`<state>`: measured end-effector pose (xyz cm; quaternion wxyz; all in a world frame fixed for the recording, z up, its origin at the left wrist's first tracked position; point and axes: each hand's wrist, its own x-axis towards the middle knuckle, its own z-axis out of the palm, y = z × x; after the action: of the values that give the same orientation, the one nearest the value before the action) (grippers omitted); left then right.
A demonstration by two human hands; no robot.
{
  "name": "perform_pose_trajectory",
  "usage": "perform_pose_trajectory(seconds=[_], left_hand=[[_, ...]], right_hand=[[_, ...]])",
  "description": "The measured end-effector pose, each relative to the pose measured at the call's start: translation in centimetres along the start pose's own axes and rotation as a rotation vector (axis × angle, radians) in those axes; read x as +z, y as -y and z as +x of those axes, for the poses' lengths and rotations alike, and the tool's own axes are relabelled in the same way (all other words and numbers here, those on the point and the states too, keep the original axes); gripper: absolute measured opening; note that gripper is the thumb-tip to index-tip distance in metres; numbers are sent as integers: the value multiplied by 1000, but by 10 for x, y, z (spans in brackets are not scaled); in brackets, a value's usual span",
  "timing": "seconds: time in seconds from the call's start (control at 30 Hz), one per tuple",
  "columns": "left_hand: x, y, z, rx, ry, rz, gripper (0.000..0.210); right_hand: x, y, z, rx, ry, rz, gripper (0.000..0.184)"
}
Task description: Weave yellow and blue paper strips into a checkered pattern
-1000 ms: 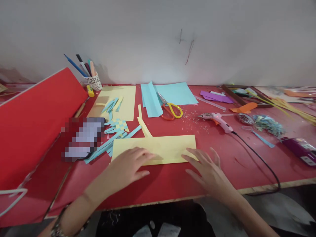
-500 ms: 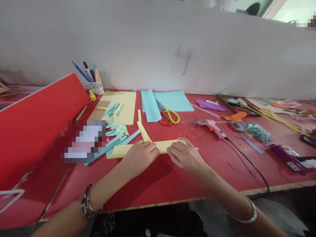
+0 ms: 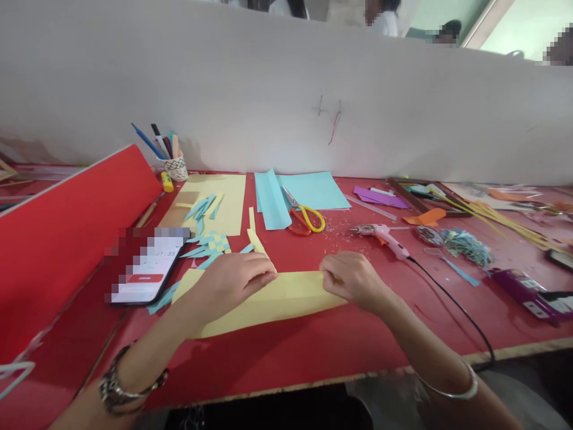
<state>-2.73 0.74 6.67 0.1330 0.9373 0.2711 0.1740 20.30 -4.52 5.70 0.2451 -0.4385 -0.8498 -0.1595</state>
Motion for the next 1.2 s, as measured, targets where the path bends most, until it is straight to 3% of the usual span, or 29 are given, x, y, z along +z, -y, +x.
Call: perform_pose_trajectory(seconds=[0.17,0.27,0.33,0.37,0.43,0.5,0.57,0.83,0.97,1.2], left_hand=[[-7,7,-11,-50,13,-17,41],[-9,4,-11,-83,37,-33,40],[-9,-1,-8,-77,63,-33,38],[-10,-5,-7,-60,72,-23,36],[-10,-11,-4,-17,76,11,36],[-10,-15,-2,11,72,55,36],[-7,-18,-3,35,41,108,32],[9,-29,1,349,-359,419,32],[5,-22,-5,424,-378,468,31],[-2,5,-38,349,-404,558,32]], right_hand=[[-20,-28,-24,130,13,-54,24],[-30,-29,-19,205,-130,-119,23],[-33,-18,-8,224,-196,-48,21],[-34,-10,-1,190,-174,24,19],[-31,8,11,108,33,121,15],[-27,23,20,59,239,184,22],[-22,31,24,73,359,240,29],[-18,35,27,126,353,551,29],[-21,30,21,115,387,597,30],[-43,7,2,187,451,584,32]])
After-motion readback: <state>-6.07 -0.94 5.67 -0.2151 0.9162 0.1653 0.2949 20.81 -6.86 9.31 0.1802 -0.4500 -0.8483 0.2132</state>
